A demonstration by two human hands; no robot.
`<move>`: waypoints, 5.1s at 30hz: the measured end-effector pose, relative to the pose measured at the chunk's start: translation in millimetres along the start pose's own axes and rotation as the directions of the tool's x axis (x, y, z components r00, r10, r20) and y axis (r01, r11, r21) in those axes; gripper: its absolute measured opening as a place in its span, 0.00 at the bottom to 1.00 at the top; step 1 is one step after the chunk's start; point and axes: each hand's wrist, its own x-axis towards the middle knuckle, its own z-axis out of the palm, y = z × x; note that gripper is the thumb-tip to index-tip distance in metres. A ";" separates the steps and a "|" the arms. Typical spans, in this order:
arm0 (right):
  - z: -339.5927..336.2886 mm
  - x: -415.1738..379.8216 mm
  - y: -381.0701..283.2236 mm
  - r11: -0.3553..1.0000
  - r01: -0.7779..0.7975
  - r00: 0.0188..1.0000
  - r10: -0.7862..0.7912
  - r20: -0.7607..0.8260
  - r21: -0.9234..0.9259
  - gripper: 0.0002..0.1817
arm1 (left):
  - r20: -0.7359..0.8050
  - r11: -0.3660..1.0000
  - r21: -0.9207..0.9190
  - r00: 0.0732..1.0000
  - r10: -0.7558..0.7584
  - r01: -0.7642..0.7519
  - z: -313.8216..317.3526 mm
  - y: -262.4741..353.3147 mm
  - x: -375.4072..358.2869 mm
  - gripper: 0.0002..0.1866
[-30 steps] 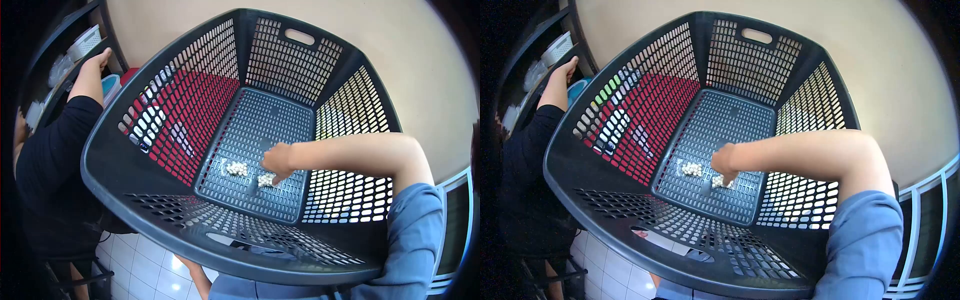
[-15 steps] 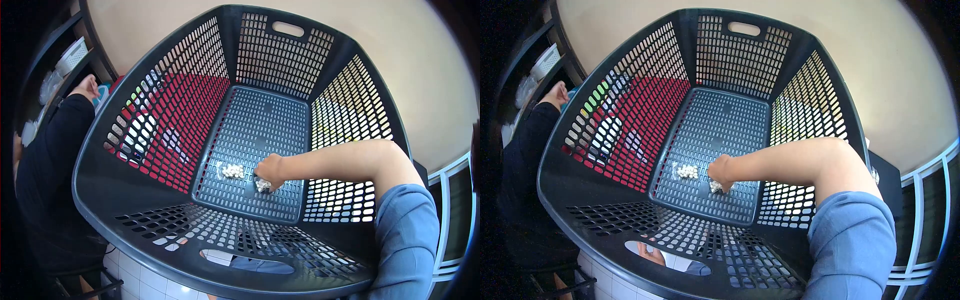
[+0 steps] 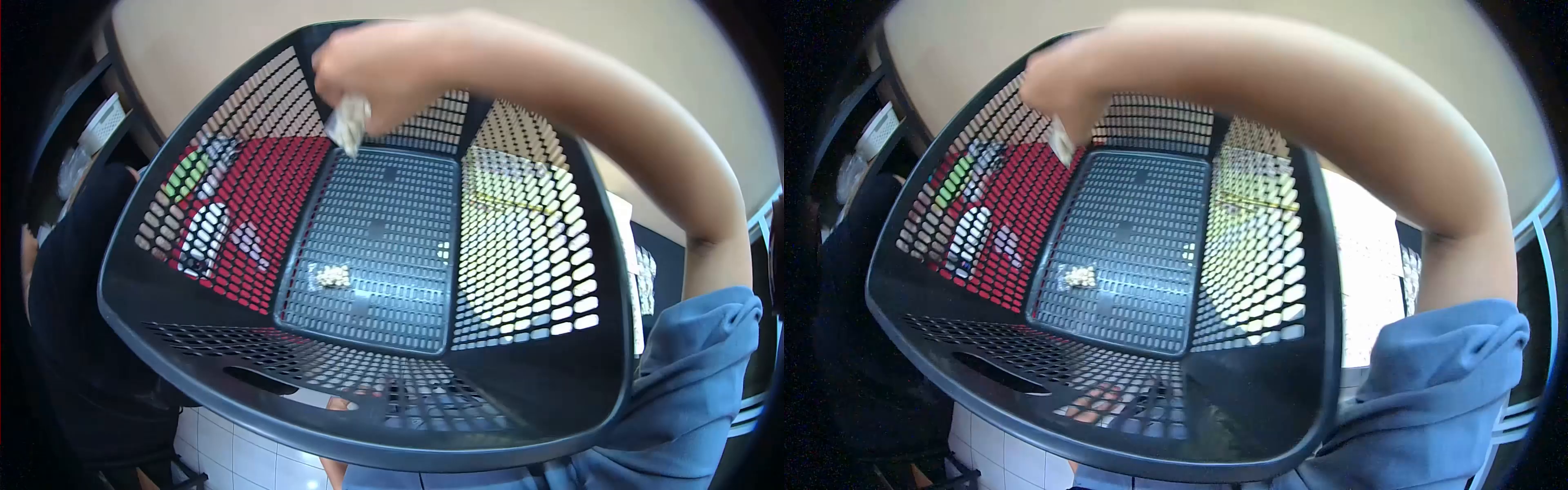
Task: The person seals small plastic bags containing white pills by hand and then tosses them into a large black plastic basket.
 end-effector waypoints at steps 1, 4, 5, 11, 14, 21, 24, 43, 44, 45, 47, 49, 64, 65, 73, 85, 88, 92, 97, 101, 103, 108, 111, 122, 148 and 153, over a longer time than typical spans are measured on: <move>-11.0 -18.1 9.8 0.998 -0.056 0.998 0.056 -0.034 -0.011 0.16 | 0.053 1.000 0.001 0.999 -0.002 0.002 11.5 11.7 7.3 0.16; -62.2 -107.8 21.5 0.930 -0.245 0.969 0.239 0.057 0.273 0.11 | 0.209 1.000 0.005 0.978 -0.018 0.017 49.8 44.7 29.2 0.15; -52.8 -128.0 36.7 0.893 -0.313 0.947 0.318 0.039 0.323 0.12 | 0.261 1.000 0.002 0.965 -0.021 0.021 64.5 54.0 37.0 0.15; 56.7 -279.9 93.7 0.919 -0.286 0.885 0.362 -0.294 0.270 0.18 | 0.488 0.998 -0.020 0.872 -0.039 0.056 162.1 109.7 76.3 0.14; 92.9 -316.4 65.0 0.884 -0.284 0.938 0.336 -0.083 0.371 0.18 | 0.461 0.951 -0.290 0.886 0.046 0.102 204.7 129.2 109.3 0.19; 195.1 -341.3 -14.3 0.766 0.055 0.994 0.019 -0.108 0.641 0.17 | 0.191 0.888 -0.427 0.942 0.277 -0.174 308.0 172.2 190.8 0.24; 212.3 -338.5 -20.6 0.731 0.132 0.987 -0.033 -0.158 0.669 0.17 | 0.179 0.916 -0.330 0.938 0.297 -0.228 330.1 168.8 197.9 0.20; 281.1 -322.0 -51.8 -0.105 0.236 0.603 0.796 -0.061 0.966 0.05 | -0.300 0.845 -0.144 0.837 0.458 -0.515 320.5 190.8 222.3 0.16; 278.0 -320.6 -50.2 -0.105 0.237 0.601 0.797 -0.061 0.966 0.05 | -0.334 0.841 -0.158 0.830 0.447 -0.517 315.9 193.0 225.2 0.13; 273.8 -319.6 -49.0 -0.059 0.204 0.603 0.794 -0.078 0.977 0.05 | -0.333 0.842 -0.158 0.831 0.446 -0.515 311.6 194.5 227.0 0.13; 270.2 -316.7 -48.1 -0.014 0.167 0.604 0.792 -0.091 0.986 0.04 | -0.250 0.869 -0.152 0.869 0.427 -0.471 305.2 196.9 229.8 0.06; 268.2 -311.5 -51.1 -0.037 0.189 0.521 0.851 -0.068 0.981 0.03 | -0.254 0.858 -0.149 0.857 0.448 -0.492 305.1 200.2 231.2 0.04; 272.1 -277.4 -68.1 -0.288 0.363 0.310 0.934 0.177 0.886 0.05 | -0.218 0.861 -0.356 0.928 0.302 -0.363 304.5 199.6 234.5 0.22; 273.0 -275.5 -68.4 -0.255 0.359 0.316 0.938 0.140 0.898 0.05 | -0.215 0.884 -0.318 0.934 0.284 -0.342 303.4 200.6 234.8 0.23; 278.5 -272.3 -72.4 -0.256 0.370 0.255 0.952 0.167 0.893 0.04 | -0.160 0.934 -0.209 0.953 0.258 -0.288 292.6 198.4 236.7 0.25; 275.9 -262.0 -78.2 -0.278 0.366 0.210 0.954 0.213 0.888 0.04 | -0.120 0.902 -0.318 0.956 0.268 -0.293 282.1 191.4 236.3 0.25; 276.2 -259.8 -78.9 -0.232 0.343 0.165 0.969 0.185 0.910 0.04 | -0.154 0.873 -0.332 0.934 0.322 -0.356 288.0 194.9 234.8 0.24; 277.7 -258.5 -80.9 -0.201 0.337 0.159 0.975 0.155 0.920 0.04 | -0.117 0.899 -0.287 0.943 0.311 -0.331 284.5 192.3 236.4 0.24; 278.4 -258.3 -81.0 -0.173 0.325 0.142 0.981 0.133 0.930 0.04 | -0.141 0.904 -0.249 0.936 0.322 -0.348 288.1 193.9 234.4 0.23; 279.9 -258.6 -82.5 -0.200 0.314 0.166 0.974 0.153 0.928 0.04 | -0.124 0.908 -0.221 0.934 0.336 -0.356 283.3 192.5 235.3 0.21; 281.1 -258.9 -82.9 -0.217 0.298 0.170 0.970 0.172 0.930 0.04 | -0.099 0.919 -0.240 0.949 0.299 -0.314 282.2 192.6 234.9 0.21; 279.3 -258.2 -84.5 -0.162 0.317 0.161 0.980 0.115 0.934 0.04 | -0.138 0.896 -0.284 0.940 0.313 -0.340 285.9 189.6 235.2 0.22; 283.4 -259.5 -87.4 -0.176 0.334 0.197 0.974 0.113 0.926 0.04 | -0.095 0.923 -0.190 0.942 0.322 -0.335 280.6 195.1 231.9 0.23; 278.4 -267.3 -83.0 -0.244 0.318 0.131 0.968 0.212 0.916 0.05 | -0.020 0.895 -0.354 0.959 0.284 -0.272 275.8 191.6 229.7 0.25; 275.9 -252.6 -86.4 -0.050 0.285 0.105 0.994 0.020 0.957 0.05 | -0.095 0.880 -0.190 0.900 0.425 -0.436 277.1 193.5 233.5 0.16; 279.0 -251.6 -83.8 -0.033 0.268 0.083 0.996 0.011 0.963 0.05 | -0.108 0.890 -0.220 0.917 0.384 -0.398 268.8 193.2 236.5 0.03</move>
